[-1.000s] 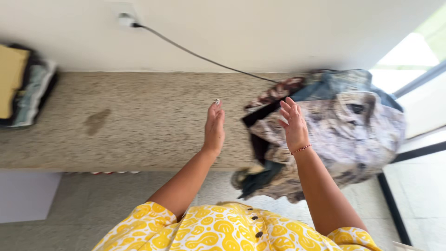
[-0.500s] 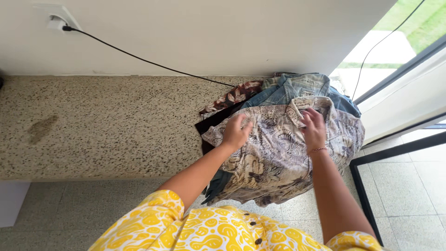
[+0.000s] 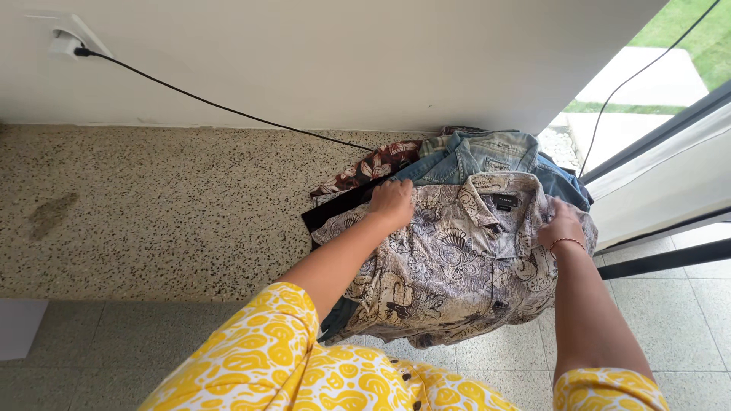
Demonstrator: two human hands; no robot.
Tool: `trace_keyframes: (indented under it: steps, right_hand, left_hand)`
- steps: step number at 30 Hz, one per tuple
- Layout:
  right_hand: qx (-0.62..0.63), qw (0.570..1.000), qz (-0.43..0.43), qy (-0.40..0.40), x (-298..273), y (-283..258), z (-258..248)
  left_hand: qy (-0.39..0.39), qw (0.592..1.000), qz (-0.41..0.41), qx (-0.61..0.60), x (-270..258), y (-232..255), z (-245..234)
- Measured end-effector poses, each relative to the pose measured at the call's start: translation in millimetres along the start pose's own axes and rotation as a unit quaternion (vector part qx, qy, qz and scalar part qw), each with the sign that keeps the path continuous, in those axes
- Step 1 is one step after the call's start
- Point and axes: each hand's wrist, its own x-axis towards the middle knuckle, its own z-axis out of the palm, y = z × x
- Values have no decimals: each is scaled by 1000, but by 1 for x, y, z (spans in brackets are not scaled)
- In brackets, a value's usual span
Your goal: The person picks up and folds a black t-shirt, a yellow t-shirt, and a patterned button-down shirt on a counter, placing each one onto a stack of folded items.
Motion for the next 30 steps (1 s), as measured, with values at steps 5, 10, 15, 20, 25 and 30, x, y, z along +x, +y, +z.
trace_keyframes:
  steps: [5,10,15,20,25,30]
  right_hand:
    - [13,999,27,-23,-58,-47,-52]
    - [3,990,99,-100,-35,-35,-57]
    - [-28,998,22,-48,-101,-82,-92]
    - [134,975,-32,177,-127,-86,-67]
    - [259,904,-110,322,-157,-136,-66]
    - [299,872,-195,334,-202,-255,-79]
  left_hand:
    - [52,980,148,-126,-31,20,-3]
    - [9,932,296,-210,-143,85,-115]
    - [72,909,374,-167,-183,76,-130]
    - [73,933,247,-252,-213,25,-165]
    - [60,941,127,-309,-250,-50,-196]
    - [121,932,38,-341,-281,-152,-197]
